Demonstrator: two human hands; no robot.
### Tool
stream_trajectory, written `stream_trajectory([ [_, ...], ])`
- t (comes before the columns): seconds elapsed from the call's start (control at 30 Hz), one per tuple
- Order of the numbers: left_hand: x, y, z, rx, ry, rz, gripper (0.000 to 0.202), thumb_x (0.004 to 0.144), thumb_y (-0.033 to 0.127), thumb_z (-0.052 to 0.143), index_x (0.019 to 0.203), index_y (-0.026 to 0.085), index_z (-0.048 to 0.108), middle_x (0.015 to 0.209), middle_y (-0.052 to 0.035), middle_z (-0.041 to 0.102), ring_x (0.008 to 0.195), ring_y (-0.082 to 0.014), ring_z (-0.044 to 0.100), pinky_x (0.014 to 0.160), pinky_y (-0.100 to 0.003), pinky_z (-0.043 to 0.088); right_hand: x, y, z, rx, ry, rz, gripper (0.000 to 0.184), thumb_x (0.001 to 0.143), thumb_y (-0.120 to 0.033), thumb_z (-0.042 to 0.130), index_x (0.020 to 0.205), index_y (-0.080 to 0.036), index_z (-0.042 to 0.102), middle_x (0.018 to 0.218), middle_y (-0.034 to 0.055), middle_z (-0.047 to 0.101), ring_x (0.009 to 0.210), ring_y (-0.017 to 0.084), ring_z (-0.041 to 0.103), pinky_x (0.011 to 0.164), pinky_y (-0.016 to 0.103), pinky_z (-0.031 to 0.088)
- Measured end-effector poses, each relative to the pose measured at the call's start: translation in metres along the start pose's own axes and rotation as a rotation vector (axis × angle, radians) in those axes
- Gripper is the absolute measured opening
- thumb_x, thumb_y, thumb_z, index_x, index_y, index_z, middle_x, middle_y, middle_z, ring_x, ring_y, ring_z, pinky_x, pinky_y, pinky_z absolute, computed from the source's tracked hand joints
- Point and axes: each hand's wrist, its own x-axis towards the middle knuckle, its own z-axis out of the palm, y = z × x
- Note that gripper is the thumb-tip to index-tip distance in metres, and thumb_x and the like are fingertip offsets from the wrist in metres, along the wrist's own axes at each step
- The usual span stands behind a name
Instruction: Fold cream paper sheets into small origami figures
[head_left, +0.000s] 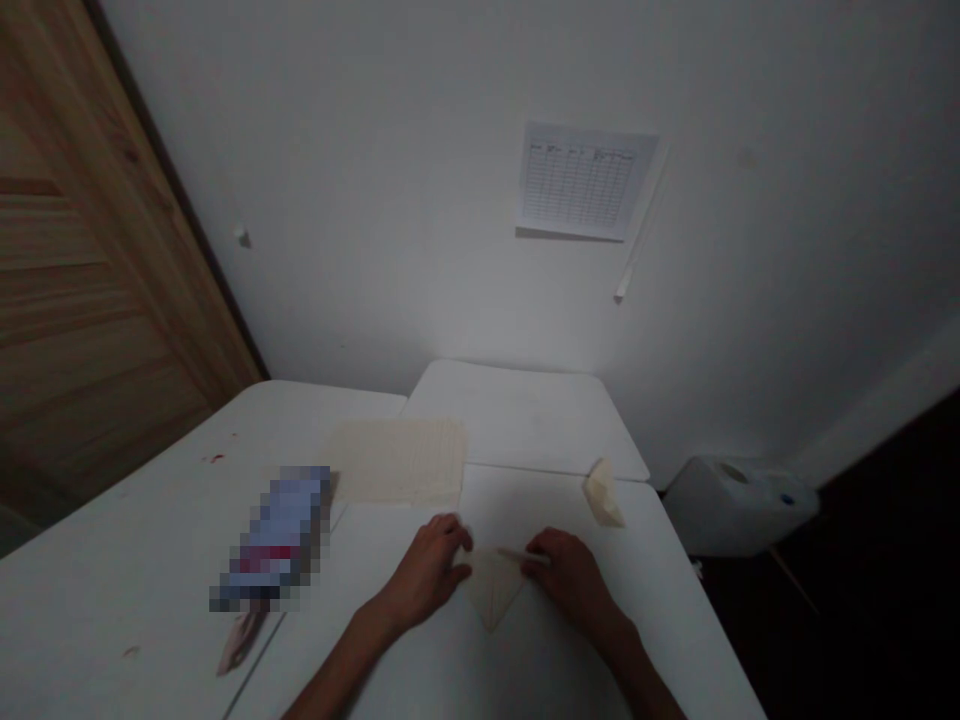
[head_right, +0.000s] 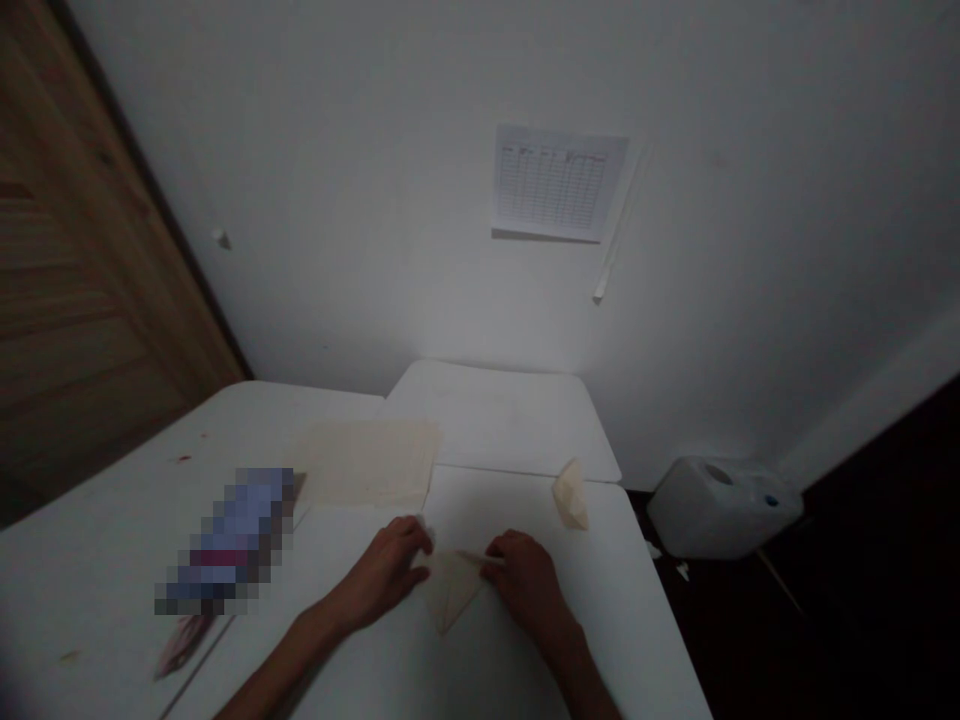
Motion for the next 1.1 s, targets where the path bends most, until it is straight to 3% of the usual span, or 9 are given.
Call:
stream_trajectory([
  [0.13,0.001,0.001,-0.003,0.0,-0.008,-0.014,0.038,0.074,0.013,0.07,0.109,0.023,0.059,0.108,-0.0061,0.058,0.106,-0.0259,0.053,0.089,-0.04,0.043,-0.003,0.003,0.0,0.125,0.015,0.06,0.007,0.077,-0.023,0.065,0.076,-0.024,0.071,0.078,0.0007,0.071,0.074,0.018,0.065,0.071,0.027,0.045],
  [0.27,0.002,-0.001,-0.004,-0.024,0.005,0.005,0.024,0.075,0.018,0.07,0.098,0.022,0.063,0.101,-0.0048,0.061,0.101,-0.0247,0.056,0.087,-0.039,0.045,-0.004,0.01,0.003,0.255,0.056,0.076,0.008,0.076,-0.027,0.066,0.072,-0.022,0.071,0.073,0.0007,0.071,0.068,0.018,0.065,0.065,0.026,0.046],
  [0.4,0.001,-0.006,-0.004,-0.12,0.058,0.05,0.011,0.089,0.027,0.058,0.094,0.021,0.066,0.093,-0.0051,0.065,0.094,-0.0216,0.059,0.086,-0.036,0.046,-0.003,0.017,0.002,0.328,0.135,0.044,0.01,0.076,-0.026,0.068,0.068,-0.02,0.07,0.07,0.0006,0.069,0.066,0.017,0.064,0.062,0.025,0.045],
  [0.53,0.005,-0.001,-0.011,-0.134,0.043,0.097,0.029,0.097,0.03,0.044,0.085,0.02,0.068,0.078,-0.0041,0.065,0.079,-0.0179,0.06,0.074,-0.03,0.048,0.0,0.018,-0.008,0.348,0.29,-0.066,0.013,0.079,-0.027,0.069,0.068,-0.02,0.068,0.072,0.0016,0.067,0.068,0.017,0.061,0.063,0.027,0.046],
  [0.73,0.012,0.002,-0.024,0.109,0.322,0.316,0.024,0.095,0.018,0.045,0.108,0.019,0.065,0.099,-0.0095,0.067,0.087,-0.0204,0.058,0.076,-0.034,0.049,0.001,0.008,-0.027,0.158,0.566,-0.313,0.008,0.087,-0.021,0.063,0.082,-0.022,0.069,0.084,0.0039,0.067,0.082,0.018,0.059,0.076,0.032,0.048],
  [0.8,0.009,-0.004,-0.019,0.276,0.342,0.371,0.028,0.093,0.013,0.044,0.113,0.019,0.063,0.106,-0.0112,0.066,0.093,-0.0232,0.058,0.08,-0.039,0.049,-0.002,0.008,-0.026,0.013,0.549,-0.341,0.011,0.088,-0.017,0.06,0.086,-0.022,0.069,0.087,0.0036,0.067,0.083,0.018,0.057,0.079,0.033,0.046],
  [0.9,0.001,-0.016,-0.002,0.444,0.278,0.402,0.031,0.09,0.008,0.046,0.113,0.019,0.063,0.11,-0.0113,0.066,0.099,-0.0258,0.058,0.084,-0.043,0.05,-0.01,0.016,-0.015,-0.175,0.451,-0.359,0.016,0.087,-0.011,0.06,0.092,-0.023,0.069,0.092,0.0033,0.068,0.086,0.018,0.055,0.081,0.033,0.044],
  [1.0,-0.006,-0.025,0.014,0.488,0.197,0.356,0.031,0.088,0.004,0.046,0.11,0.018,0.064,0.115,-0.0116,0.065,0.104,-0.0272,0.058,0.087,-0.045,0.051,-0.017,0.028,0.0,-0.262,0.362,-0.353,0.024,0.081,-0.006,0.064,0.096,-0.024,0.069,0.098,0.0028,0.069,0.09,0.02,0.055,0.082,0.033,0.044],
  [1.1,-0.011,-0.024,0.018,0.452,0.105,0.301,0.037,0.085,0.0,0.046,0.11,0.019,0.064,0.12,-0.01,0.063,0.109,-0.0263,0.058,0.091,-0.046,0.05,-0.024,0.036,0.006,-0.298,0.27,-0.319,0.031,0.08,-0.004,0.063,0.101,-0.026,0.069,0.106,0.0025,0.068,0.096,0.021,0.054,0.086,0.034,0.043],
])
